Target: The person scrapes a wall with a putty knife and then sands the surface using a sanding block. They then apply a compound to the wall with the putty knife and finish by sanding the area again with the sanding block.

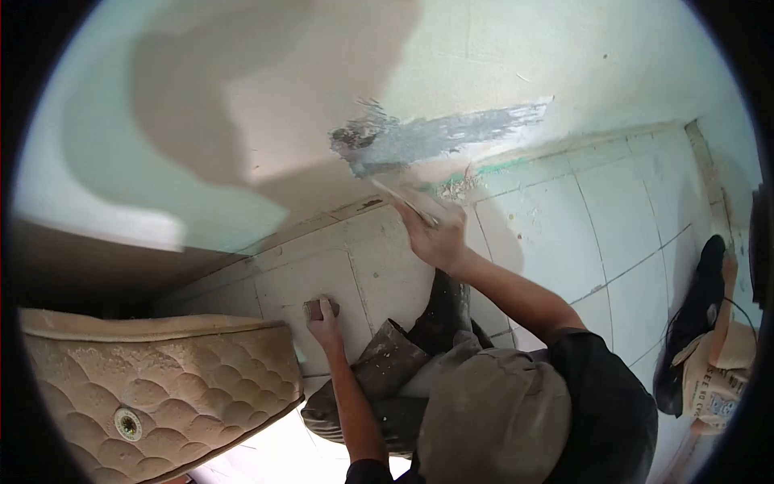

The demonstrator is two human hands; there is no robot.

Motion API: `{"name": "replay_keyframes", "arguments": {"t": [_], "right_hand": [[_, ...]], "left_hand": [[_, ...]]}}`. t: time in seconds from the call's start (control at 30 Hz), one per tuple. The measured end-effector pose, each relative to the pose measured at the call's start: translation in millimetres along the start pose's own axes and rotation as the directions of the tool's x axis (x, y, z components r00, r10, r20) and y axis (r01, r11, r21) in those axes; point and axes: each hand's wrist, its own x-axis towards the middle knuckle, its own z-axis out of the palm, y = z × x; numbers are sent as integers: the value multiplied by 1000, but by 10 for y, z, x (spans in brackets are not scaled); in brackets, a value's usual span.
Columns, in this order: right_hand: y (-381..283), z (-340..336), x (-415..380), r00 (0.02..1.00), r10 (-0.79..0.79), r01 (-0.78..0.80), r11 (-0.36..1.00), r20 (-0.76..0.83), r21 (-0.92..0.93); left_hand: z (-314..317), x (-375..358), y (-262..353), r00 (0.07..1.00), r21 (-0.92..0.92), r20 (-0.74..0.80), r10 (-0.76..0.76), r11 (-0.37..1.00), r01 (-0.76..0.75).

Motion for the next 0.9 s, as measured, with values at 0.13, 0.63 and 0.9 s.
{"name": "replay_keyframes", "arguments": {"t": [0.13, 0.63, 0.9], "right_hand": [[21, 360, 322, 996, -6, 15, 994, -83, 104], [74, 330, 242, 973, 175, -122, 943, -148, 311], [-83, 297, 92, 759, 648, -486, 629, -64, 607]], "left_hand": [[-11, 24, -11, 1000, 126, -13, 25, 992, -23], [207, -409, 546, 916, 713, 360, 175, 582, -391], [1136, -238, 1775, 938, 142, 293, 183, 962, -232]]}}
